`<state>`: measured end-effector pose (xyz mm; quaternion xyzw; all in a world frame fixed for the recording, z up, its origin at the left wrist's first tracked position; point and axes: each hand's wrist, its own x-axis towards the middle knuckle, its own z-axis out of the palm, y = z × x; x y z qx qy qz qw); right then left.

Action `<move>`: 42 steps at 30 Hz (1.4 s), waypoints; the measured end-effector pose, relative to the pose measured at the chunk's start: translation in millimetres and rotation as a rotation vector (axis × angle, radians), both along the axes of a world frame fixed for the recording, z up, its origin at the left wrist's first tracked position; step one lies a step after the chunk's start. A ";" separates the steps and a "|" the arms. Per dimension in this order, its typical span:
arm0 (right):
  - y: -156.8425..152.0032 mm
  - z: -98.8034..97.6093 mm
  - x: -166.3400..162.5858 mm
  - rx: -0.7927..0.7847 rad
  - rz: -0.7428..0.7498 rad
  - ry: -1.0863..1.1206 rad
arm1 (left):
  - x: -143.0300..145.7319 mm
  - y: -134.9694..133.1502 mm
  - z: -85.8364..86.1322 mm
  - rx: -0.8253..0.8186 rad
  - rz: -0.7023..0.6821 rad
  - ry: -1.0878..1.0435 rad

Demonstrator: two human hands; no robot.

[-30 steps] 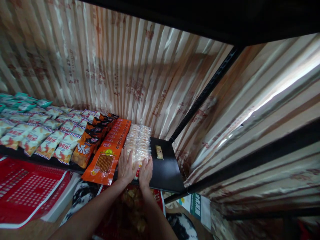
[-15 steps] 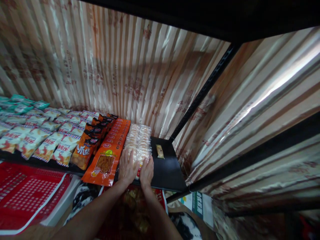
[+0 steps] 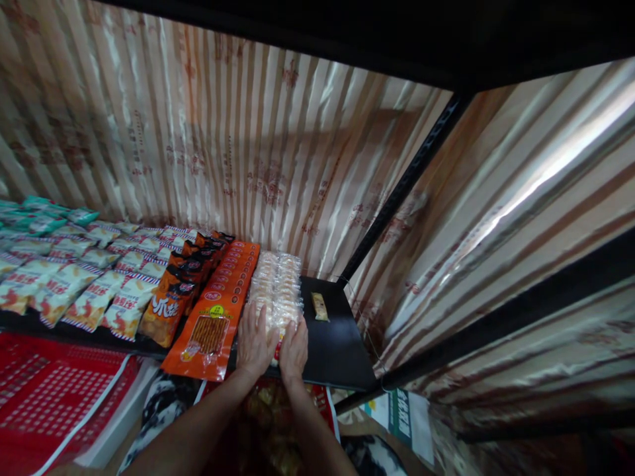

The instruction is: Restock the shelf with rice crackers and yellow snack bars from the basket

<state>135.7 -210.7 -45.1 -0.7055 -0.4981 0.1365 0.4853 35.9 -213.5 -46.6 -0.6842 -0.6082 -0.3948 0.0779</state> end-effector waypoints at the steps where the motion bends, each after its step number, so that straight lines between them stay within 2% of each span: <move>1: -0.4 0.4 -0.2 0.010 0.001 -0.004 | 0.0 -0.2 0.3 -0.005 0.001 -0.001; 14: -2.8 2.9 -1.3 -0.026 -0.010 -0.022 | -0.5 -2.2 2.8 -0.045 -0.011 -0.021; 27: -0.5 1.2 -2.1 0.026 -0.026 -0.020 | 0.2 -2.2 2.6 -0.036 -0.004 -0.044; 42: -2.0 2.2 -0.2 0.014 -0.018 -0.016 | -0.5 -1.4 0.4 -0.024 0.000 -0.061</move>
